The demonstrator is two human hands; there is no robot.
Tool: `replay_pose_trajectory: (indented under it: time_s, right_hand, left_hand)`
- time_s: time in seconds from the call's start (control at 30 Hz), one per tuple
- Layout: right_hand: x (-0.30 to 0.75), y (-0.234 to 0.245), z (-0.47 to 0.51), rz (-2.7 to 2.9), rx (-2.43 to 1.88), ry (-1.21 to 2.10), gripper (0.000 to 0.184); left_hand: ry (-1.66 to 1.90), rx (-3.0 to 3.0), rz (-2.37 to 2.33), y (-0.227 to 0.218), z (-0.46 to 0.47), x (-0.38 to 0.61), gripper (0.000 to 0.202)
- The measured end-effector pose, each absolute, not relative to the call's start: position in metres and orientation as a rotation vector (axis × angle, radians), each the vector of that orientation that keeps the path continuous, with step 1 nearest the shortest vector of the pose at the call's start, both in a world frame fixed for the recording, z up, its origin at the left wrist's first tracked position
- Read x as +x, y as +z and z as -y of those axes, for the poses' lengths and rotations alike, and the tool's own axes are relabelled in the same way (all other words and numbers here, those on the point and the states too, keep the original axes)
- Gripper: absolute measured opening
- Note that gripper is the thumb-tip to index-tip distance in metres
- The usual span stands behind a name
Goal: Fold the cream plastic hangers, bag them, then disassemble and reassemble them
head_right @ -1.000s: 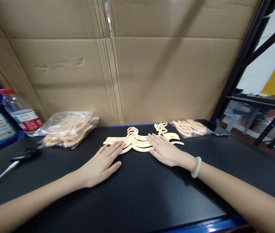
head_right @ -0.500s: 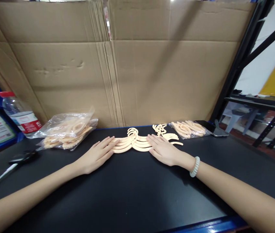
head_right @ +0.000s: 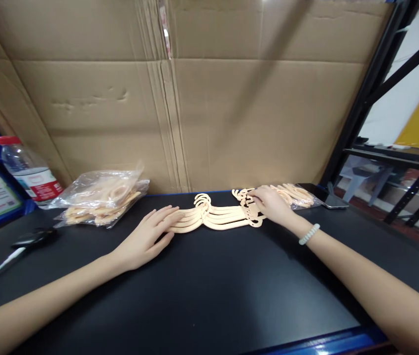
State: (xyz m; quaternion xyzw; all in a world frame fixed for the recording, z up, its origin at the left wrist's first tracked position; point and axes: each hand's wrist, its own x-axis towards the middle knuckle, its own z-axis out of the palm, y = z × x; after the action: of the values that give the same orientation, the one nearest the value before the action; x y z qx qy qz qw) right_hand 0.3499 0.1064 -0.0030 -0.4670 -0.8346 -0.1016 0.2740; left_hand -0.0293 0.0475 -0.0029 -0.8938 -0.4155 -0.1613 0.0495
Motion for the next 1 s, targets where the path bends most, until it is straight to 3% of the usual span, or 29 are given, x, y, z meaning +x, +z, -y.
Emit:
replay_pose_trajectory:
  time_s: [0.47,0.77,1.0]
  right_hand:
    - [0.364,0.0,-0.134,2.506,-1.28,-0.292,0.042]
    - [0.354,0.003,-0.133,2.564,-1.373,-0.425,0.035]
    - [0.364,0.0,-0.136,2.547,-1.47,-0.527,0.025]
  left_hand:
    - [-0.646,-2.816,0.791,0.01,-0.036,-0.018,0.032]
    - [-0.561,-2.898,0.365,0.013,-0.012,-0.005,0.03]
    - [-0.568,-2.941,0.326,0.012,-0.012,-0.003,0.029]
